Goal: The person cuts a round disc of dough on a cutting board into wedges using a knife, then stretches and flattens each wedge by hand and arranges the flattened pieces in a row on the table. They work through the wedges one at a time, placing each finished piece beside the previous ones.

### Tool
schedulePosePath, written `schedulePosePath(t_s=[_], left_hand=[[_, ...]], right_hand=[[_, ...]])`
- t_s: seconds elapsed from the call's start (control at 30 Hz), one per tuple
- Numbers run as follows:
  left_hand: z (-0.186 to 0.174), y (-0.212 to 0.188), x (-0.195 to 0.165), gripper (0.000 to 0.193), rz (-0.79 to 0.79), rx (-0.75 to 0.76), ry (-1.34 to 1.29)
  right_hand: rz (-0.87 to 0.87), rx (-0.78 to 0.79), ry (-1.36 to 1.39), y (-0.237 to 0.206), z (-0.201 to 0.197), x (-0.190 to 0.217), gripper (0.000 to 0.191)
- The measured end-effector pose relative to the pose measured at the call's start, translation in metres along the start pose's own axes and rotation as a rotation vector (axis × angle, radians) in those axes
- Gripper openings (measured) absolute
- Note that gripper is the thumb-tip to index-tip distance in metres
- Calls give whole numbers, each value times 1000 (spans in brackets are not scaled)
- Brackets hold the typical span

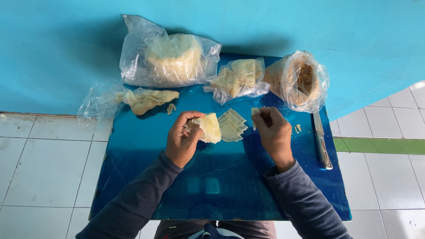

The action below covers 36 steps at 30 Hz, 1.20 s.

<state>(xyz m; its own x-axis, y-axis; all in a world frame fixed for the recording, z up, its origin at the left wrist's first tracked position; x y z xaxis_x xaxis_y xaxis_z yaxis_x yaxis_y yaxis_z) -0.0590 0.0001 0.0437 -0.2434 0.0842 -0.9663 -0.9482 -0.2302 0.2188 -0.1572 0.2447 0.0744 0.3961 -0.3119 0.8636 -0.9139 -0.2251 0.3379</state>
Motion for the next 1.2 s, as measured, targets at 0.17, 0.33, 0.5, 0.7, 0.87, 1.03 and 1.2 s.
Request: schedulePosePath(t_s=[0.17,0.33,0.5,0.7,0.87,1.03,1.2], left_hand=[[-7,6,-1,28,8,-60,-11],[-10,9,-1,27,31,-74,-8],[-10,8,-2,27,10,-68,0],[-10,10,-6,27,0,-82,-7],[-8,9,-9,27,13,-83,0],[-6,10,-8,27,18,-76,15],[-4,8,-9,29,22,-33,-21]], right_hand=[[-322,112,-446,-19,20,30,15],[-546,233,-598,-36,33,49,20],[-651,310,-758,-43,40,51,28],[-744,309,-910,-53,50,54,36],[-757,307,-949,-54,54,52,34],[-779,302,-969,-54,57,54,34],[-707,285,-822,-48,54,61,31]])
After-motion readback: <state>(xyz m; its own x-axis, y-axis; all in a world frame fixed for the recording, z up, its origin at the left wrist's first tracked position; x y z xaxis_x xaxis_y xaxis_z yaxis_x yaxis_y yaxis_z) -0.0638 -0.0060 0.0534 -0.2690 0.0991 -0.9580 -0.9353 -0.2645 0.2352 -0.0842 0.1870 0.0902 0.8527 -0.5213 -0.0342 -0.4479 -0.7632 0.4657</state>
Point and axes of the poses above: each hand's wrist, its own y-axis towards the middle knuckle, its own z-axis out of the palm, x = y × z, the point moved 2 cm from there along y, towards the middle knuckle, and after that the axes turned 3 degrees about -z, right-handed, at the moved point
